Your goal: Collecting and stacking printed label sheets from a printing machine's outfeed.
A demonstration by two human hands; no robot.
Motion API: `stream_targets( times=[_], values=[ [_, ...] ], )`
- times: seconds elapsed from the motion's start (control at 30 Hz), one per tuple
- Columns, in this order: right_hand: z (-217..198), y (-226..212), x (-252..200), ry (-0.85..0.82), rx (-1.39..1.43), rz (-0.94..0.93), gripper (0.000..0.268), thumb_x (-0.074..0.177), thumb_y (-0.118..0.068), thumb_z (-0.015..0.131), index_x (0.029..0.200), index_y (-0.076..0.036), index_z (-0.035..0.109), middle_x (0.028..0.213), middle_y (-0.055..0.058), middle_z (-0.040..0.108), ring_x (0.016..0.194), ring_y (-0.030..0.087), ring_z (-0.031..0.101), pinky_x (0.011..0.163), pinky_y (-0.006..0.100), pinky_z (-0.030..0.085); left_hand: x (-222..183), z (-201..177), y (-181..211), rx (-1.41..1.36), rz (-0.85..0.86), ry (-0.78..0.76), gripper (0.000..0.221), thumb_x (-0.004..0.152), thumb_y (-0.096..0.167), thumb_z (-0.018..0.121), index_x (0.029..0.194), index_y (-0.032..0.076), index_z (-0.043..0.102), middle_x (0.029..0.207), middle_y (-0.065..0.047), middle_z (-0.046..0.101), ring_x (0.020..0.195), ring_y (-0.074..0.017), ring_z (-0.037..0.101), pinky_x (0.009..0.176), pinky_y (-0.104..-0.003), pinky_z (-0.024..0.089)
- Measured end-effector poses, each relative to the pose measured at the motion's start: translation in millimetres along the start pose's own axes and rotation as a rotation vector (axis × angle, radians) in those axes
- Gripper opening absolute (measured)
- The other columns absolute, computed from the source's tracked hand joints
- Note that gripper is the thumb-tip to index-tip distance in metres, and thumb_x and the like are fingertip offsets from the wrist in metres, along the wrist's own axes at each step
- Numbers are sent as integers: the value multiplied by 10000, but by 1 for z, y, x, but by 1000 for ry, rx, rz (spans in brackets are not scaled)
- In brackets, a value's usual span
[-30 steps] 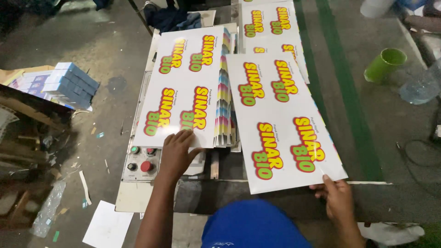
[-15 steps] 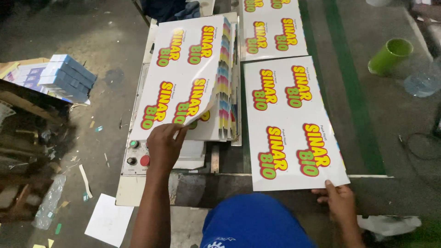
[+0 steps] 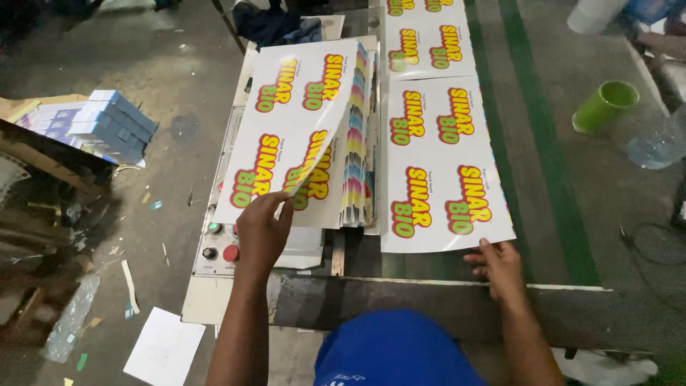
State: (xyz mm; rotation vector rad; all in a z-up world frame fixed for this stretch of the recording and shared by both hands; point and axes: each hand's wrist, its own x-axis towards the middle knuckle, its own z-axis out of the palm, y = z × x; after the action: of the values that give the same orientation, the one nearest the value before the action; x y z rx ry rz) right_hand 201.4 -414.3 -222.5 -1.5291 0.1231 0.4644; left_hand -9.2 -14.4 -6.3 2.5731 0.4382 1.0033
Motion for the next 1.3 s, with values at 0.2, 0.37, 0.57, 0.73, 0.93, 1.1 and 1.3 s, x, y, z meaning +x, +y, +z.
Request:
stream_targets(
  times=[0.2,0.37,0.57,0.73,0.93,1.1,1.3],
  values=[
    [-2,-1,-20,49,7,95,592,1006,-218,566,1559,-127,373,1122,167,741,807,215,709,574,337,521,-5,-22,40,-98,-75,39,79,890,85,775,947,51,733,926,-120,752,791,-284,740,658,-366,581],
    [14,31,-27,-73,62,121,599,990,-215,585,1553,-95,419,1115,175,758,796,233,720,578,340,520,-31,32,72,-259,159,-103,97,800,91,795,854,80,716,870,-108,753,805,-301,733,710,-405,582],
    [72,4,-63,-532,162,154,547,951,-315,558,1451,-93,543,1033,125,798,769,208,757,566,317,560,-63,100,109,-266,310,-301,155,882,194,769,794,84,704,786,-108,711,775,-316,694,684,-442,544],
    [70,21,-57,-661,418,180,362,982,-297,569,1132,21,653,880,150,758,701,218,724,553,362,573,-66,93,121,-345,471,-496,275,841,280,740,971,42,699,1032,-142,736,958,-329,701,856,-458,521],
    [41,42,-32,-366,224,172,267,977,-195,619,1080,46,668,828,168,748,664,231,708,507,362,509,-51,69,88,-198,337,-664,210,877,232,740,987,55,717,1076,-103,757,1067,-285,710,950,-424,522],
    [-14,62,-6,-111,182,165,266,987,-184,607,1153,22,639,853,167,736,694,251,712,510,377,493,-38,66,14,-46,172,-306,266,871,250,755,1078,82,759,1170,-91,760,1136,-280,693,990,-431,490],
    [-128,153,82,-140,79,149,389,971,-152,578,1336,-20,589,1023,180,746,810,315,747,580,446,560,-22,38,-23,174,85,-327,553,753,362,821,1166,10,711,1259,-141,698,1226,-326,599,993,-470,436]
  ],
)
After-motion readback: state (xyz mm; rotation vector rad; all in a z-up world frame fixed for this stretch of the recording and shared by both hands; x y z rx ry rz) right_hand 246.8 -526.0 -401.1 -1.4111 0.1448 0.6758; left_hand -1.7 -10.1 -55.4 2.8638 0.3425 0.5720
